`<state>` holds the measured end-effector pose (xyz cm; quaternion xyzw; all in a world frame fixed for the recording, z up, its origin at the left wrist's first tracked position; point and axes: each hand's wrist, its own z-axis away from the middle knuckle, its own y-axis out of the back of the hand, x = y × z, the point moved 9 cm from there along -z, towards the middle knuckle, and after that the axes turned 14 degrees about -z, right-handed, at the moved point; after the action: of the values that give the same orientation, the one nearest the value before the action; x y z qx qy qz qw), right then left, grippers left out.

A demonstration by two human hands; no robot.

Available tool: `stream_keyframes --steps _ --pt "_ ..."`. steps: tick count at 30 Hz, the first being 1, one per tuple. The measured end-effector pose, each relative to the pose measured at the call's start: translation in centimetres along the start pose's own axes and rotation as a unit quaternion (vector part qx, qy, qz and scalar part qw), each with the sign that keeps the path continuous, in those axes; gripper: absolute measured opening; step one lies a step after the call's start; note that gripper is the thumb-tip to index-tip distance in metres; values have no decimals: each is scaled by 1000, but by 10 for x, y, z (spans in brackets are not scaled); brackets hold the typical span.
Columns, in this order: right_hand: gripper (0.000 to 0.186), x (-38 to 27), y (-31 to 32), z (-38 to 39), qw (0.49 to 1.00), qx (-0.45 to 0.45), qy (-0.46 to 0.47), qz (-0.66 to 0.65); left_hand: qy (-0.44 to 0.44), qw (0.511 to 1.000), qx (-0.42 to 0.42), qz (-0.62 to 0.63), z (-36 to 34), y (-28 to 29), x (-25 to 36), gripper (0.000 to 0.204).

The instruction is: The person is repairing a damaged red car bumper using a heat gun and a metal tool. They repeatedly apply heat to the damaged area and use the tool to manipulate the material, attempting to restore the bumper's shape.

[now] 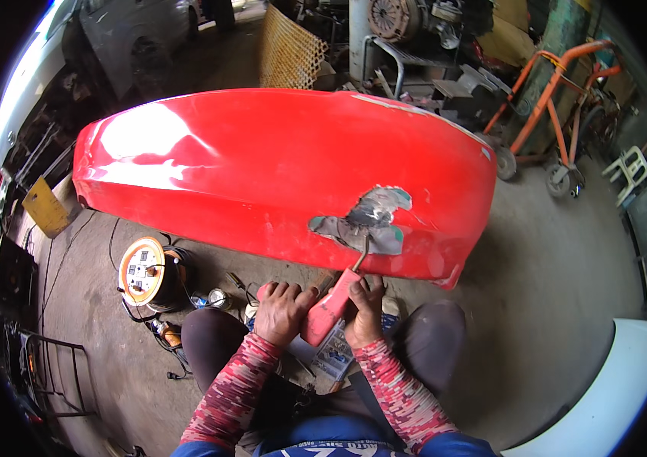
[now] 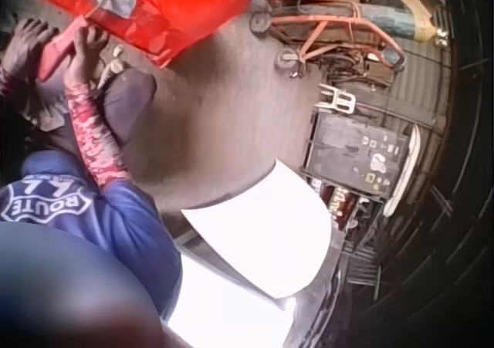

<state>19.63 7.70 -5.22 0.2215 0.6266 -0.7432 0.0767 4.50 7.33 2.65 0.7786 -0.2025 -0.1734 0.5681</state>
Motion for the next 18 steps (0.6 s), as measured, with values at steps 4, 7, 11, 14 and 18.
stream_keyframes --steps 4,7,11,14,18 --pt "82 -8 -6 0 1000 2 16 15 -1 1000 -9 1 -4 0 3 32" --pt "83 -7 -8 0 1000 0 14 16 1 1000 -3 8 -3 2 3 32" --pt "84 -6 -8 -2 1000 -9 7 15 -3 1000 0 1 -4 2 3 31" --pt "84 -7 -6 -1 1000 -5 12 9 -3 1000 2 0 -4 2 3 31" --pt "85 -4 -6 -3 1000 -13 2 -7 -1 1000 1 -3 -4 3 3 30"
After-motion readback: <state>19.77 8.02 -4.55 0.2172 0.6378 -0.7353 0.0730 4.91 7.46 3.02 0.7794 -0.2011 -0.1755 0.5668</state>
